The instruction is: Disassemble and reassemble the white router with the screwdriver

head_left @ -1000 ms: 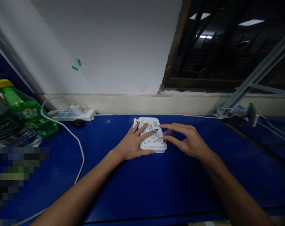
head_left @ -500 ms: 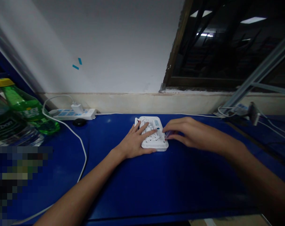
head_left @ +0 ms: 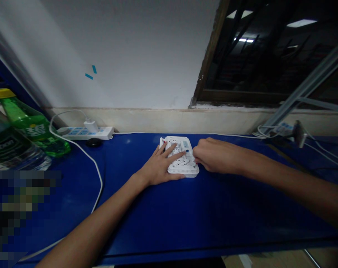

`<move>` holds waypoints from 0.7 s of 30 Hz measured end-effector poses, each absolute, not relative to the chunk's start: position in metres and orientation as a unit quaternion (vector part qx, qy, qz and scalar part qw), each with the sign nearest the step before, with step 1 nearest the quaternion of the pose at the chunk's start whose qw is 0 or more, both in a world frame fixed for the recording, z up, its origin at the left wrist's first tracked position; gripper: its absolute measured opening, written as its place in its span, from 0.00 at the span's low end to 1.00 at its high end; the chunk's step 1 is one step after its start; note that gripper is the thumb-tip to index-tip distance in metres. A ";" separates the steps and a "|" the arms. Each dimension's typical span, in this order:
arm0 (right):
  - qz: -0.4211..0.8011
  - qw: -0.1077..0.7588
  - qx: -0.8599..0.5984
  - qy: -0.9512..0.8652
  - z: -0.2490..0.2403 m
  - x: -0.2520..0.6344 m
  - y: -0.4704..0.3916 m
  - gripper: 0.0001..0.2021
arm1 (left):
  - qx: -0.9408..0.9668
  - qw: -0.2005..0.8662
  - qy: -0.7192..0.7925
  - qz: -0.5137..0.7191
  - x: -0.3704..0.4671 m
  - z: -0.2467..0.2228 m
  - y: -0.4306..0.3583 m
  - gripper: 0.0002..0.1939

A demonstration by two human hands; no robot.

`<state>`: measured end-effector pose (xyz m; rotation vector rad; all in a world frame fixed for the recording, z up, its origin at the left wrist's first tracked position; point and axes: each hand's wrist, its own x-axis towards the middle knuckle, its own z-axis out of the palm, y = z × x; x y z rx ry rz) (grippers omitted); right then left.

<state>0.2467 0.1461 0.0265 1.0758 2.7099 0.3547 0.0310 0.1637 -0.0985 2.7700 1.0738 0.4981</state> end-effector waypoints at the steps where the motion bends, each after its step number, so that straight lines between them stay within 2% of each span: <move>1: 0.114 0.107 0.384 0.910 0.028 0.244 0.146 0.08 | 0.918 0.063 0.355 0.166 0.031 -0.099 0.164 0.45; 6: 0.047 0.104 0.349 0.930 0.033 0.247 0.154 0.04 | 0.920 0.062 0.350 0.165 0.030 -0.099 0.164 0.44; 9: 0.038 0.120 0.277 0.953 0.036 0.252 0.158 0.14 | 0.919 0.064 0.356 0.157 0.030 -0.098 0.165 0.47; 12: 0.079 0.133 0.248 0.956 0.037 0.253 0.156 0.16 | 0.918 0.063 0.362 0.150 0.031 -0.098 0.165 0.50; 17: 0.068 0.185 0.314 0.929 0.043 0.241 0.149 0.09 | 0.919 0.052 0.364 0.141 0.033 -0.097 0.165 0.50; 21: 0.032 0.250 0.385 0.888 0.050 0.227 0.143 0.11 | 0.919 0.047 0.366 0.135 0.034 -0.096 0.164 0.50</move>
